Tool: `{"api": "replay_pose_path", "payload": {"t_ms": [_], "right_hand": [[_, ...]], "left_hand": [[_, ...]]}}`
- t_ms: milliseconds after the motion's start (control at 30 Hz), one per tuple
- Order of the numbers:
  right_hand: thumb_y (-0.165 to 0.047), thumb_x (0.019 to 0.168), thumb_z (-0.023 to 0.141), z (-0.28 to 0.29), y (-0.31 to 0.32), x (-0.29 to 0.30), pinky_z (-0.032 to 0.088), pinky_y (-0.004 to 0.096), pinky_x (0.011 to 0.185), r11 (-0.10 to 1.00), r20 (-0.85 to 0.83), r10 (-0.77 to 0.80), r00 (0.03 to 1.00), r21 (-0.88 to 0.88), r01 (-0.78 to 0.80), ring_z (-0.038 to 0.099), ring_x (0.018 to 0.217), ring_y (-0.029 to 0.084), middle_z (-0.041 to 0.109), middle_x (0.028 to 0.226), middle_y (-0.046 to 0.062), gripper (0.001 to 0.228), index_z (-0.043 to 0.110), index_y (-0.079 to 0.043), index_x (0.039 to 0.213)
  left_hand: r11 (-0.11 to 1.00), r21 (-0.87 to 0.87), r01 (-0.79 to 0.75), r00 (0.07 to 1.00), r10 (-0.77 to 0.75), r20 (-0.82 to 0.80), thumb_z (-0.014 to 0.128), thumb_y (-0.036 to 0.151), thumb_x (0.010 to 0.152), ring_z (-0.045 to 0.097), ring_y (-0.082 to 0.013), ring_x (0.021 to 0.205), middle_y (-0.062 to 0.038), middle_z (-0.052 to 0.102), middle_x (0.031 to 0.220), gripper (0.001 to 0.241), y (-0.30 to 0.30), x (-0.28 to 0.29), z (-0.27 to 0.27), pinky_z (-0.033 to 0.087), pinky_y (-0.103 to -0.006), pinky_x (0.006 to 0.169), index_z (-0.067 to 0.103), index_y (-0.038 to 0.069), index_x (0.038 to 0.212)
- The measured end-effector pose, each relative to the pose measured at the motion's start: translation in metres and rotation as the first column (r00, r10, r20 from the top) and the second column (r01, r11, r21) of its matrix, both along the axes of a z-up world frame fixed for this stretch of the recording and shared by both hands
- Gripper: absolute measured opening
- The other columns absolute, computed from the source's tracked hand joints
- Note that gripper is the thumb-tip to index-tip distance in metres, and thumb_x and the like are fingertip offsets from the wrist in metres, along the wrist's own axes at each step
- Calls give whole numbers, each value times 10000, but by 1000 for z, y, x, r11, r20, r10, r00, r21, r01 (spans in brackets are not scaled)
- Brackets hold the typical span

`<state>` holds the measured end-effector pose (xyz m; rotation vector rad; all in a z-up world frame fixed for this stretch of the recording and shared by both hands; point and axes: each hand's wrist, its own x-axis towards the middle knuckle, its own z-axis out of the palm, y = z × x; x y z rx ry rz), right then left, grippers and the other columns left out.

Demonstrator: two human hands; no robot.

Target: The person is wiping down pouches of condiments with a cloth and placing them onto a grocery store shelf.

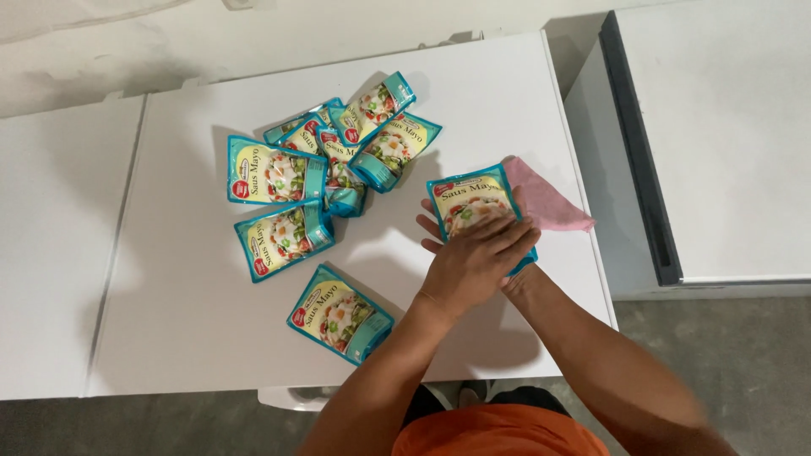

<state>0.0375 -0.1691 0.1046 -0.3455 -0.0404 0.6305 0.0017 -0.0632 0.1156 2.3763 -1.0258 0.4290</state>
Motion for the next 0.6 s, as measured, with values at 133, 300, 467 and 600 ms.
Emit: {"api": "replay_pose_path", "payload": {"t_ms": [133, 300, 467, 600], "right_hand": [[-912, 788, 407, 13, -3, 7, 311, 640, 1204, 999, -18, -52, 998, 1, 52, 400, 1468, 448, 425, 1596, 226, 1156, 315, -124, 1628], [-901, 863, 319, 6, -11, 16, 339, 685, 1180, 982, -26, -37, 999, 186, 41, 405, 1453, 515, 408, 1591, 299, 1139, 314, -63, 1635], [-848, 901, 389, -1, -31, 42, 502, 576, 1060, 989, -65, 36, 997, -143, -45, 573, 1283, 475, 546, 1446, 312, 1052, 422, -33, 1567], [-723, 972, 519, -12, -36, 45, 571, 496, 950, 997, -71, 19, 997, -75, -24, 686, 1097, 404, 671, 1262, 285, 916, 500, 59, 1448]], "left_hand": [[999, -30, -19, 996, 22, 83, 612, 85, 960, 476, -259, 1475, -60, 588, 1495, 469, 12, -6, 31, 335, -481, 1284, 600, 204, 1413], [990, 56, -131, 974, 118, 191, 587, 86, 977, 432, -230, 1517, -4, 544, 1556, 518, 19, -8, 23, 308, -480, 1305, 582, 172, 1488], [994, 66, -82, 981, 69, 179, 600, 114, 983, 375, -277, 1530, -30, 500, 1572, 478, 32, 1, 24, 308, -512, 1304, 579, 167, 1458], [992, 106, -63, 998, 59, 33, 635, 166, 963, 404, -268, 1558, -26, 474, 1616, 395, 44, 3, 10, 367, -481, 1281, 636, 247, 1350]]}}
